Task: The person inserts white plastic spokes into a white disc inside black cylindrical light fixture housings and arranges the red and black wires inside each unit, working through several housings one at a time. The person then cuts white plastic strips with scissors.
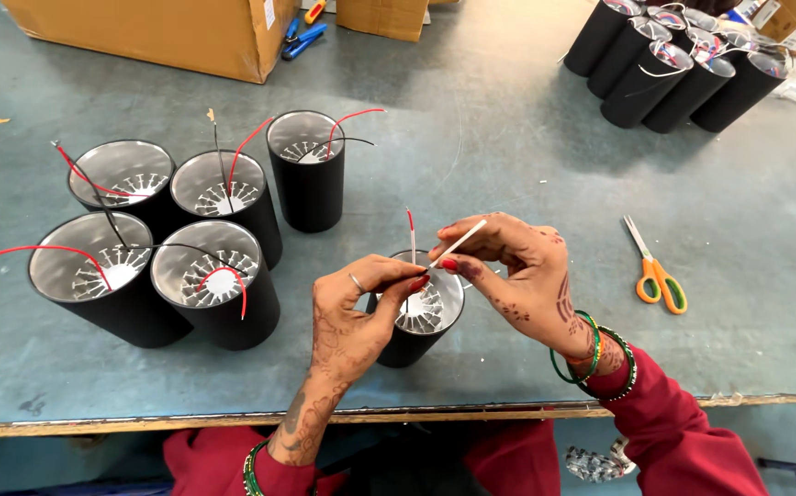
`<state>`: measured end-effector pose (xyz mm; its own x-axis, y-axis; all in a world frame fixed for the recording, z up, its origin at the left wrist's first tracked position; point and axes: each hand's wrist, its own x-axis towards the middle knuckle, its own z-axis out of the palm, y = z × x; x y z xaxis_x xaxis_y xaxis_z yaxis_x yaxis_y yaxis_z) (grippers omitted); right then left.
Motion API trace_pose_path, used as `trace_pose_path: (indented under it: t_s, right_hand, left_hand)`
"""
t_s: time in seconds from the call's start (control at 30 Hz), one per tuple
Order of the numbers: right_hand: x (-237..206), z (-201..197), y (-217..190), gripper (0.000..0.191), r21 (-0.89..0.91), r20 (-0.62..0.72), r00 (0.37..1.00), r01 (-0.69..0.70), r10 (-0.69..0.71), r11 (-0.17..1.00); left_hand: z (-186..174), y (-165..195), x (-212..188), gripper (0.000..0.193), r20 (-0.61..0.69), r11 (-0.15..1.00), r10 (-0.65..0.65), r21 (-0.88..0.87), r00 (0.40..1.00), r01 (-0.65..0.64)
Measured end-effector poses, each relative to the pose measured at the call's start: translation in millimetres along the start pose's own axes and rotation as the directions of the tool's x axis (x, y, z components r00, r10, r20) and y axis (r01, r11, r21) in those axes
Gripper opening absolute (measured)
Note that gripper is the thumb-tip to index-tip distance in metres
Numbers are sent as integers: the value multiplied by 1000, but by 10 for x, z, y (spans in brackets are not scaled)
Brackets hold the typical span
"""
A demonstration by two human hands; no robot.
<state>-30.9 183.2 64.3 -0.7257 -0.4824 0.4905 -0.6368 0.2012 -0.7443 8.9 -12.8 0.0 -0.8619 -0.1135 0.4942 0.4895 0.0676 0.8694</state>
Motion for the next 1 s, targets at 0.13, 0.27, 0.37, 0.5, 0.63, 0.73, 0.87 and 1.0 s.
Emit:
trace_pose_path:
  t_s: [0.13,0.27,0.37,0.5,0.63,0.73,0.87,1.0]
  right_hand:
    - [-12,-22,-7,16,3,-32,999,1,-1,1000]
    - [-9,-35,-7,15,-26,-31,999,14,-15,1000]
    - [0,-20,-19,14,-133,51,998,37,-30,990]
    - [57,-3,-47,10,-208,98,991,108,-89,972]
    - [103,-28,-109,8,-277,125,987,134,-102,952]
    - [122,-60,-155,8,-334,155,986,115,-66,935]
    - [144,-43,-150,11,-383,265,956,222,-124,897]
    - [132,43,-85,14,-408,301,948,223,-100,885]
  left_hand:
    - [-1,8,2,12,8,1000,9,2,1000,-9]
    - [0,10,4,12,10,1000,9,3,1000,-9]
    - [3,21,1,13,12,1000,30,5,999,-31]
    - [-4,57,15,12,17,1000,-3,-4,1000,3]
    - [-73,75,46,19,126,989,70,119,990,-85]
    - [-95,49,54,20,238,920,53,365,970,-140]
    - [-60,-20,52,13,312,884,67,422,948,-202]
    - [-63,-71,45,22,305,911,70,369,950,-185]
